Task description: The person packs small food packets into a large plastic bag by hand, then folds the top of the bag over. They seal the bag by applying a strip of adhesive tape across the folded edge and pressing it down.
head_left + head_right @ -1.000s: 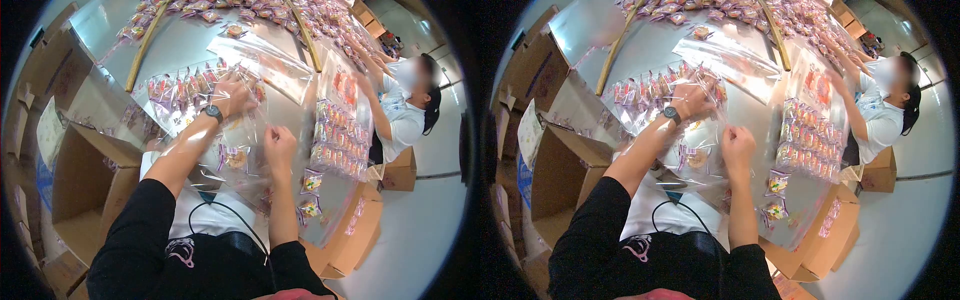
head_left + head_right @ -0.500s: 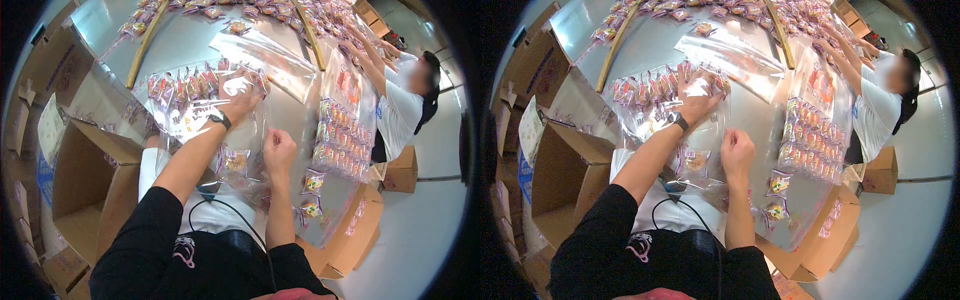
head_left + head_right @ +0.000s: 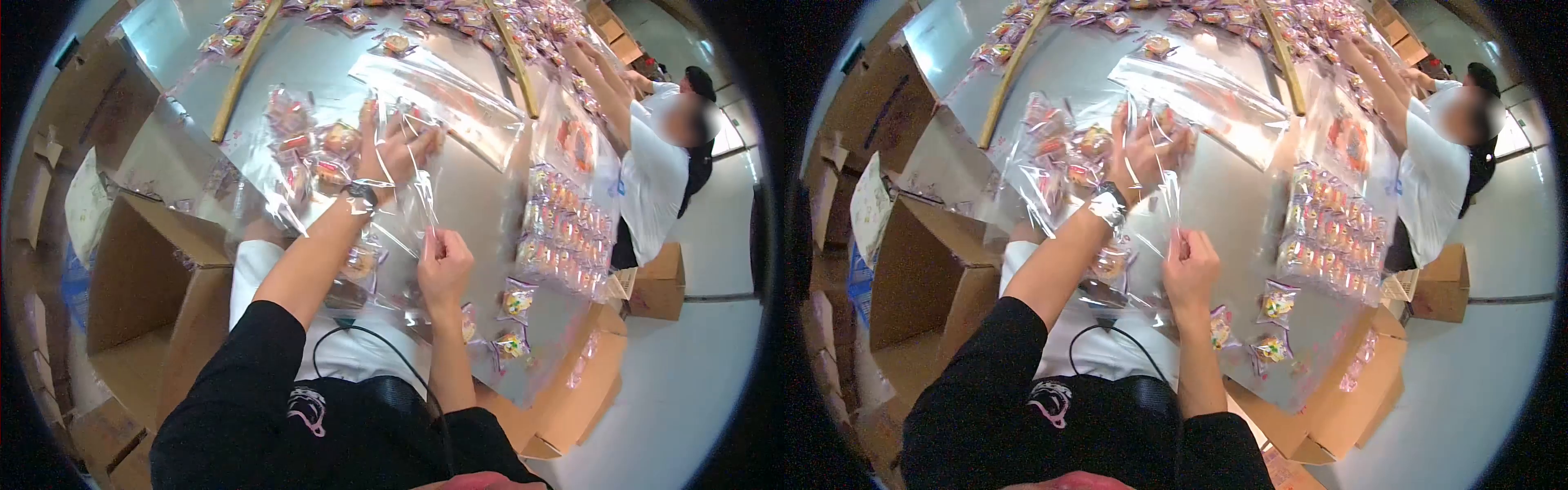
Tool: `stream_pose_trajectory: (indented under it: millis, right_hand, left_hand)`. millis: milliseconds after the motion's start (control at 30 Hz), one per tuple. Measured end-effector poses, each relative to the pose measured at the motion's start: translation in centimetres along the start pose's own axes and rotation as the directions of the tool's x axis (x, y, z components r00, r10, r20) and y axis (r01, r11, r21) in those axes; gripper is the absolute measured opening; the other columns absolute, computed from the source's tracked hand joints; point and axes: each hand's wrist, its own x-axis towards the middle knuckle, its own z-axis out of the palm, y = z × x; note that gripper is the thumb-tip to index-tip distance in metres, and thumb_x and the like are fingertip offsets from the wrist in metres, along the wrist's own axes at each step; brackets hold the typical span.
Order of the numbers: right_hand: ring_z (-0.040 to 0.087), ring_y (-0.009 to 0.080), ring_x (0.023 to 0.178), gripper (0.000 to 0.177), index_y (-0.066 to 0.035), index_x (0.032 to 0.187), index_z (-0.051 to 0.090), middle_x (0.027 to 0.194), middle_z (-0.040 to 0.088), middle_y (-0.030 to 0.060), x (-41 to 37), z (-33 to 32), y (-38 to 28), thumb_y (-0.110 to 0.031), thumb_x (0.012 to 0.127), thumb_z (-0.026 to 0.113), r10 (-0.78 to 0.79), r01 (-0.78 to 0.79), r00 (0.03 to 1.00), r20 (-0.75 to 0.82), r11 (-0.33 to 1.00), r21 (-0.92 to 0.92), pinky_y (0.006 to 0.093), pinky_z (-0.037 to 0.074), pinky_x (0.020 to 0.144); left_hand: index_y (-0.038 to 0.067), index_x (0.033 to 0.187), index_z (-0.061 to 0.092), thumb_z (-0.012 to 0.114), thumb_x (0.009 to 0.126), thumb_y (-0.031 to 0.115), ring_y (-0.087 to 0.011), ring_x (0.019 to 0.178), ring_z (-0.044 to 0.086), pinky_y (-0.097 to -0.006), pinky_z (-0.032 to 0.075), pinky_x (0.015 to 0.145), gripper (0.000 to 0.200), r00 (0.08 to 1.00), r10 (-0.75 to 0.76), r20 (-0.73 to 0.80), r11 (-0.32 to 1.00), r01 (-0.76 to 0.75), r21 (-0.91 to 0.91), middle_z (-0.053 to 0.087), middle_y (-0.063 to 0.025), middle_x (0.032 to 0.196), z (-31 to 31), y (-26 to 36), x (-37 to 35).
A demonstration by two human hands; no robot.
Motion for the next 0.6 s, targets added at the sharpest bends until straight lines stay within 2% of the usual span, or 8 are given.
stream_pose_trajectory:
  millis: [100,200,233,333,367,467,533,600]
  right_hand:
    - [0.062,0.0279,0.061,0.018,0.001,0.086,0.071,0.074,0.063,0.0144,-0.3,1.0,-1.3,-0.015,0.095,0.070,0.016,-0.014,1.000,-0.020,0.997,0.079,0.0393,0.048,0.058]
    - [0.063,0.0269,0.066,0.018,0.001,0.095,0.072,0.079,0.065,0.0142,1.3,0.7,-1.7,-0.017,0.094,0.071,0.028,-0.027,0.999,-0.017,0.997,0.078,0.0389,0.049,0.062]
    - [0.064,0.0267,0.069,0.020,0.000,0.099,0.072,0.081,0.066,0.0142,1.7,0.5,-1.7,-0.018,0.093,0.072,0.046,-0.045,0.999,-0.006,0.997,0.064,0.0388,0.049,0.064]
    - [0.065,0.0296,0.077,0.034,-0.001,0.114,0.069,0.090,0.067,0.0123,1.3,0.1,-1.6,-0.020,0.087,0.078,-0.001,0.001,1.000,-0.015,1.000,-0.018,0.0407,0.050,0.071]
    - [0.065,0.0303,0.081,0.037,-0.002,0.116,0.068,0.093,0.067,0.0124,1.1,-0.1,-2.2,-0.020,0.086,0.079,-0.083,0.072,0.991,-0.104,0.992,-0.107,0.0414,0.050,0.072]
    - [0.063,0.0330,0.091,0.046,-0.002,0.121,0.066,0.102,0.066,0.0135,-1.2,-0.9,-3.9,-0.018,0.082,0.082,-0.330,0.246,0.906,-0.265,0.920,-0.304,0.0435,0.050,0.079]
    - [0.062,0.0357,0.097,0.048,-0.001,0.123,0.065,0.106,0.064,0.0153,-3.9,-1.1,-4.5,-0.015,0.081,0.082,-0.448,0.368,0.841,-0.303,0.885,-0.287,0.0454,0.050,0.084]
    - [0.061,0.0388,0.103,0.049,0.001,0.126,0.064,0.114,0.062,0.0203,-5.9,-1.4,-3.6,-0.012,0.081,0.080,-0.537,0.537,0.844,-0.017,0.844,-0.005,0.0455,0.050,0.090]
  left_hand:
    - [0.022,0.138,0.061,0.076,0.078,0.020,-0.0252,0.131,0.057,-0.0673,0.019,0.118,0.062,0.991,-0.001,0.133,0.999,0.006,-0.034,0.064,-0.0011,0.138,-0.9,0.1,-0.3]
    - [0.016,0.132,0.064,0.075,0.084,0.027,-0.0312,0.130,0.058,-0.0678,0.017,0.119,0.051,0.978,-0.015,0.208,0.978,0.057,-0.199,0.066,-0.0085,0.133,-0.7,-1.7,0.8]
    - [0.008,0.131,0.063,0.076,0.085,0.027,-0.0359,0.135,0.053,-0.0669,0.021,0.119,0.051,0.980,0.032,0.196,0.980,0.008,-0.199,0.062,-0.0120,0.139,-1.0,-2.0,0.8]
    - [0.004,0.131,0.062,0.072,0.089,0.028,-0.0365,0.139,0.049,-0.0689,0.022,0.119,0.049,0.984,0.090,0.151,0.992,-0.076,-0.097,0.057,-0.0144,0.144,-2.0,-1.0,0.2]
    - [-0.001,0.136,0.057,0.064,0.094,0.024,-0.0381,0.146,0.041,-0.0664,0.023,0.121,0.050,0.975,0.092,0.203,0.996,-0.088,-0.031,0.051,-0.0202,0.149,-2.3,-0.4,0.0]
    - [-0.008,0.143,0.048,0.058,0.094,0.022,-0.0430,0.151,0.034,-0.0612,0.023,0.124,0.059,0.969,0.102,0.223,0.993,-0.113,0.036,0.043,-0.0264,0.155,-2.3,0.5,-1.3]
    - [-0.011,0.149,0.038,0.056,0.091,0.012,-0.0476,0.153,0.026,-0.0567,0.021,0.126,0.065,0.947,0.139,0.291,0.990,-0.127,-0.060,0.035,-0.0306,0.159,-3.2,0.5,-1.8]
    - [-0.009,0.153,0.034,0.057,0.092,0.007,-0.0489,0.153,0.024,-0.0580,0.019,0.127,0.068,0.942,0.160,0.294,0.979,-0.113,-0.172,0.034,-0.0306,0.160,-4.4,0.7,-2.6]
